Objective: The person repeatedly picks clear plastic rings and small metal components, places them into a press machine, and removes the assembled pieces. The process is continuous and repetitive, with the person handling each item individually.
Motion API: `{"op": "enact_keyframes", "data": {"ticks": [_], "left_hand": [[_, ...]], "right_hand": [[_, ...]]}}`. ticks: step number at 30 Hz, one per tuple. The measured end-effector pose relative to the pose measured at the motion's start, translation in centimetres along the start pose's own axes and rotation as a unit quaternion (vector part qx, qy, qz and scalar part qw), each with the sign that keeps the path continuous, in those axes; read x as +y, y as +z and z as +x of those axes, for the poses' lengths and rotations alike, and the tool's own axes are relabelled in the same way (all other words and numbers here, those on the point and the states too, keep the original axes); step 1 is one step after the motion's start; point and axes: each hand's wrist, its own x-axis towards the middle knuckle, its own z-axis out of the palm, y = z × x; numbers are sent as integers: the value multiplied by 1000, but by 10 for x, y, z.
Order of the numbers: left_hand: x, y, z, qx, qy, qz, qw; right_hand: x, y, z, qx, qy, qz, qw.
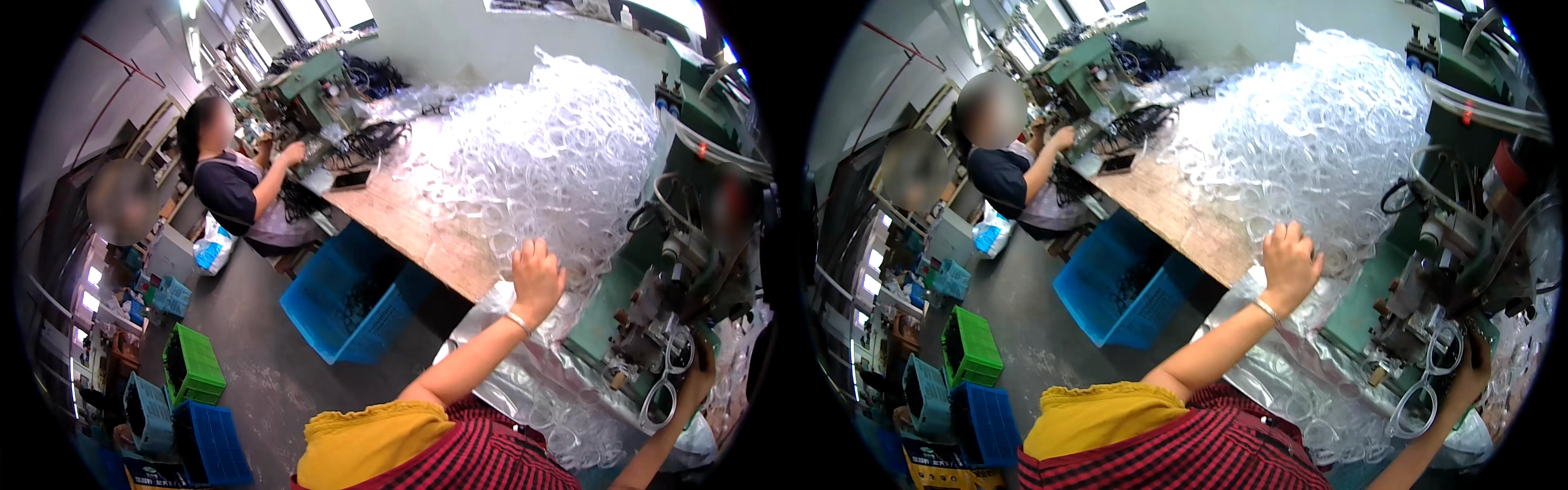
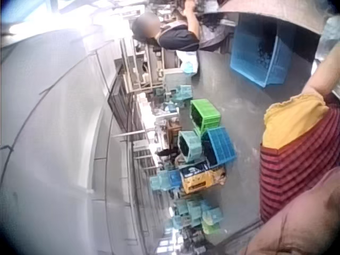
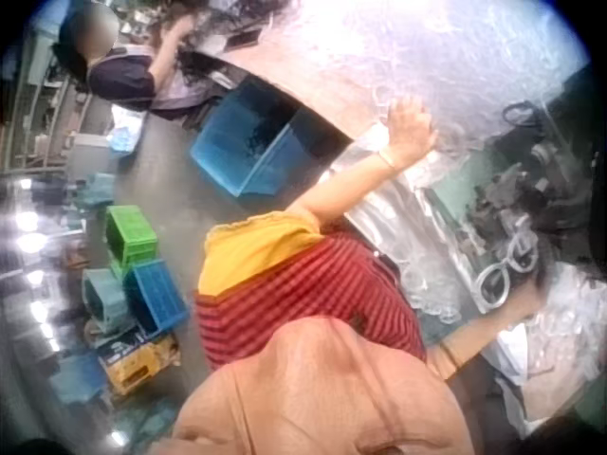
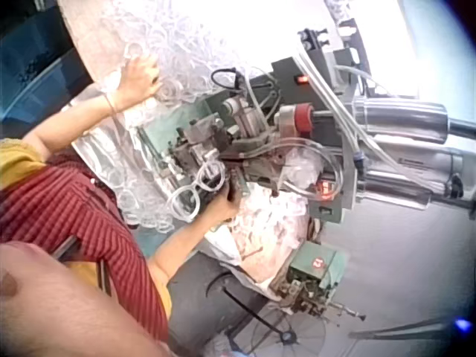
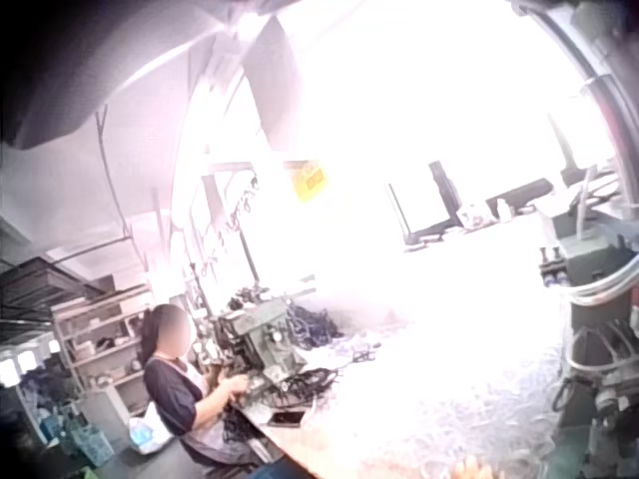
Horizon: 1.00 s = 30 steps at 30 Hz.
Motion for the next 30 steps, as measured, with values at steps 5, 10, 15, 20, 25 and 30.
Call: {"op": "enact_keyframes", "data": {"ticks": [5, 10, 15, 20, 25, 30], "left_hand": [[-10, -22, 7, 61, -57, -99, 991], [-24, -32, 23, 42, -45, -121, 991], [-23, -3, 0, -75, -42, -27, 996], [1, -11, 4, -46, -7, 8, 999], [-10, 9, -3, -36, -61, -58, 996], [4, -12, -9, -40, 1, 57, 998]], "right_hand": [[21, -29, -50, 58, 10, -45, 997], [12, -55, -72, 102, 33, -42, 993], [-69, -9, -29, 19, -61, 1, 998], [-97, 27, -13, -5, -24, 208, 978], [-126, 37, -25, 12, -5, 281, 960], [-145, 46, -30, -44, 38, 409, 911]]}}
